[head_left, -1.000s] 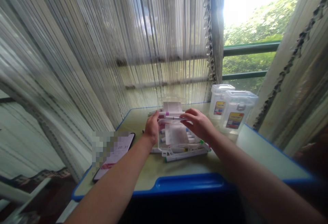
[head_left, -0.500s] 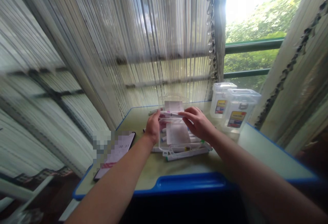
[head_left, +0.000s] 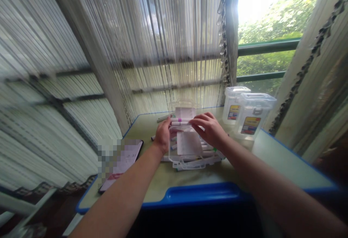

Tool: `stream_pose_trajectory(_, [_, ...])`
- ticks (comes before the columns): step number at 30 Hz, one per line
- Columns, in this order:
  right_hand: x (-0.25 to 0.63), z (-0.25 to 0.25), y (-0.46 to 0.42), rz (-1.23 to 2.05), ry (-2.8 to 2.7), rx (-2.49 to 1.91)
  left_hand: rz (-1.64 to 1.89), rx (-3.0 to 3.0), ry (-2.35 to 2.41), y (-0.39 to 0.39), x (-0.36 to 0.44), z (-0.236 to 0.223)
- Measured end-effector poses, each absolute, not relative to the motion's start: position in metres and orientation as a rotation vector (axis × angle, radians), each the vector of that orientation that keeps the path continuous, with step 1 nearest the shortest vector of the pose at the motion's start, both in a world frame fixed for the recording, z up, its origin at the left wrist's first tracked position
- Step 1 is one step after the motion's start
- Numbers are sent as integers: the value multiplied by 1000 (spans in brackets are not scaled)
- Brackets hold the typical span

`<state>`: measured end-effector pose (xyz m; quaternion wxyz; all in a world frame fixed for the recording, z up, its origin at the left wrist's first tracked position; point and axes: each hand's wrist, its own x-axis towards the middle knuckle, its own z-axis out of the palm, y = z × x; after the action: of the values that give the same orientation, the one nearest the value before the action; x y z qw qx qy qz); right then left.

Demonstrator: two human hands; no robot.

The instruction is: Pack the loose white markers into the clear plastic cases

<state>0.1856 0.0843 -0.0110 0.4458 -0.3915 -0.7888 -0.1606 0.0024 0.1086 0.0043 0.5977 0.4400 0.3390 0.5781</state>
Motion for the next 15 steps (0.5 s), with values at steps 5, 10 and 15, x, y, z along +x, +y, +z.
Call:
stream_pose_trajectory(5, [185, -11, 82, -399, -1942, -980, 1336, 1038, 770, 108, 3, 2])
stream_pose_trajectory(10, [189, -10, 83, -349, -1782, -1049, 1357, 996, 787, 107, 2, 7])
stream_pose_trajectory(15, [190, -8, 90, 223, -1420, -1216, 1375, 920, 774, 108, 0, 11])
